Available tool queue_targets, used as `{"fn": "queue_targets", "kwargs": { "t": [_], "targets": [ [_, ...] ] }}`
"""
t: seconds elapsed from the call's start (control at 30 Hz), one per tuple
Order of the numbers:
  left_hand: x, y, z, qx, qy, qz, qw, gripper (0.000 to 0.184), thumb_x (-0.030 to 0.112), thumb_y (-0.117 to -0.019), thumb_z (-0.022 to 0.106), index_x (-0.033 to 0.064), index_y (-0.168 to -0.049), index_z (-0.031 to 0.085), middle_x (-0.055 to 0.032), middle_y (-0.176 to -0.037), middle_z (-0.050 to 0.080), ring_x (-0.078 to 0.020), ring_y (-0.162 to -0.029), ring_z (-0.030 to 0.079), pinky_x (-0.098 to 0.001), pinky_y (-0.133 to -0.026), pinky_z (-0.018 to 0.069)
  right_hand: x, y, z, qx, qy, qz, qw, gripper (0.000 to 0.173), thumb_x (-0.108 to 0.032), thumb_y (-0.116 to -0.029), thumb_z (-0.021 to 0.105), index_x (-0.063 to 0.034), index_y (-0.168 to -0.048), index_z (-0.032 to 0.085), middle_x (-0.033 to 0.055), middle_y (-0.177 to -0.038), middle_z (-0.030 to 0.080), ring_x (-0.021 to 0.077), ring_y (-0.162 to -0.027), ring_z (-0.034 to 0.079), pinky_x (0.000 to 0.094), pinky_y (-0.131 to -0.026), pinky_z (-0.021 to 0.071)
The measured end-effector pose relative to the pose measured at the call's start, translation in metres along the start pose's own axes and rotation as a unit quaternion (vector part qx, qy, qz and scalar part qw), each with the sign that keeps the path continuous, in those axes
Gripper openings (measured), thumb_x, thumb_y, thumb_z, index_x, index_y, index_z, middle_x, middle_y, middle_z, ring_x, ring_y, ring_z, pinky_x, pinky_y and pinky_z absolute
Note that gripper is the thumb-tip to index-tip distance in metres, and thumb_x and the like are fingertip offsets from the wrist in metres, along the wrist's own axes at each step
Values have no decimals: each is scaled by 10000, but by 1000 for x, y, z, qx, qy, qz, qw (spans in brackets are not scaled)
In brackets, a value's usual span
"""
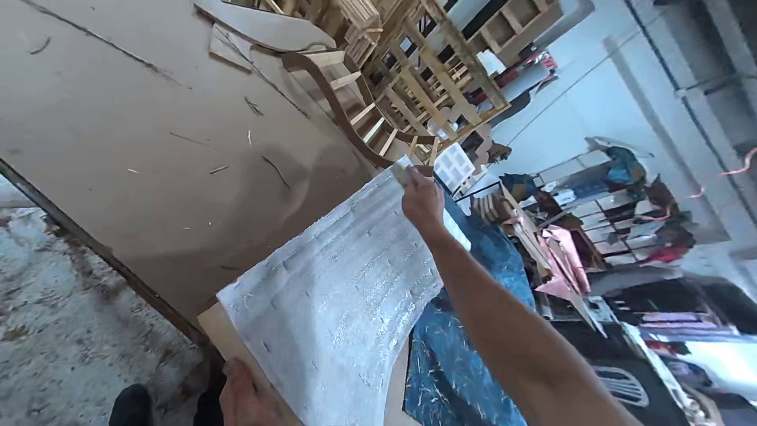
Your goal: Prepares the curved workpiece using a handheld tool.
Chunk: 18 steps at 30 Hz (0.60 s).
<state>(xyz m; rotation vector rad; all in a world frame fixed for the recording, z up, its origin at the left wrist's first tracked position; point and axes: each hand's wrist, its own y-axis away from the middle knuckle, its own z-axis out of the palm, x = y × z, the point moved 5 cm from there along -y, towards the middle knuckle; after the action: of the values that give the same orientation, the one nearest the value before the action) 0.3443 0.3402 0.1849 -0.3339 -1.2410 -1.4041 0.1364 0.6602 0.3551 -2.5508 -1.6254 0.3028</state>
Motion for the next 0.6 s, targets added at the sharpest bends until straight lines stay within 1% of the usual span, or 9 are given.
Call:
{"fn": "queue_targets", "kwargs": {
  "t": [0.03, 0.07, 0.1, 0.13, 0.2, 0.27, 0.43, 0.5, 0.6],
  "targets": [
    [-1, 0, -2, 2, -4, 2, 1000, 434, 205, -1098, 159, -45, -1137, 511, 147, -887, 642, 132, -868, 639, -123, -838, 557, 17, -24, 18, 25, 46, -19, 998, 511, -78, -995, 464, -99, -1501, 523, 225, -1435, 586, 451, -1271, 591, 687, -980, 472],
    [-2, -2, -1, 6, -5, 5, 1000, 427, 208, -1098, 159, -29, -1128, 513, 157, -871, 645, 132, -854, 642, -121, -825, 559, 29, -35, 37, 27, 73, -33, 996, 562, -63, -979, 471, -56, -1540, 450, 219, -1546, 479, 433, -1400, 489, 661, -1076, 431],
    [-2, -4, 0, 7, -1, 10, 1000, 419, 207, -1095, 163, -11, -1108, 520, 167, -852, 654, 127, -841, 650, -123, -809, 567, 29, -38, 55, 19, 81, -43, 996, 592, -53, -968, 477, -19, -1554, 404, 227, -1588, 417, 421, -1454, 423, 642, -1120, 400],
    [-1, -4, 1, 0, 2, 11, 1000, 418, 209, -1093, 161, -7, -1104, 518, 164, -852, 654, 115, -844, 655, -132, -809, 571, 23, -29, 71, -1, 89, -41, 995, 615, -52, -969, 466, -28, -1575, 369, 211, -1622, 371, 403, -1481, 389, 627, -1139, 385],
    [2, -2, 3, 0, 6, 12, 1000, 442, 212, -1093, 162, 1, -1050, 548, 149, -813, 678, 76, -808, 684, -161, -782, 599, -3, 14, 97, -61, 91, -53, 993, 610, -73, -974, 467, -80, -1579, 391, 203, -1587, 431, 445, -1337, 543, 678, -971, 488],
    [2, -1, 5, -23, -1, 17, 1000, 469, 236, -1094, 165, -16, -1048, 558, 124, -820, 688, 50, -815, 697, -182, -798, 610, -32, 65, 115, -138, 53, -72, 986, 609, -57, -952, 487, -100, -1557, 431, 210, -1528, 489, 461, -1240, 600, 691, -887, 517],
    [-4, -7, 2, -38, -16, 43, 998, 515, 235, -1078, 157, -24, -980, 590, 90, -781, 671, 30, -783, 691, -200, -775, 606, -96, 151, 114, -232, -72, -103, 965, 549, -50, -994, 447, -111, -1538, 487, 168, -1514, 535, 416, -1212, 632, 659, -944, 507],
    [-5, -8, 2, -39, -22, 50, 998, 539, 257, -1079, 164, -44, -982, 601, 61, -791, 670, 21, -796, 690, -206, -783, 603, -119, 182, 101, -249, -111, -103, 957, 540, -54, -991, 448, -104, -1526, 505, 173, -1460, 584, 393, -1181, 656, 640, -933, 523],
    [-7, -7, 1, -43, -18, 51, 998, 570, 317, -1089, 189, -71, -1001, 597, 35, -814, 671, 16, -817, 687, -207, -797, 598, -158, 220, 66, -325, -158, -70, 930, 532, -74, -1014, 435, -135, -1540, 492, 152, -1394, 636, 316, -1192, 656, 562, -988, 519]
  ]
}}
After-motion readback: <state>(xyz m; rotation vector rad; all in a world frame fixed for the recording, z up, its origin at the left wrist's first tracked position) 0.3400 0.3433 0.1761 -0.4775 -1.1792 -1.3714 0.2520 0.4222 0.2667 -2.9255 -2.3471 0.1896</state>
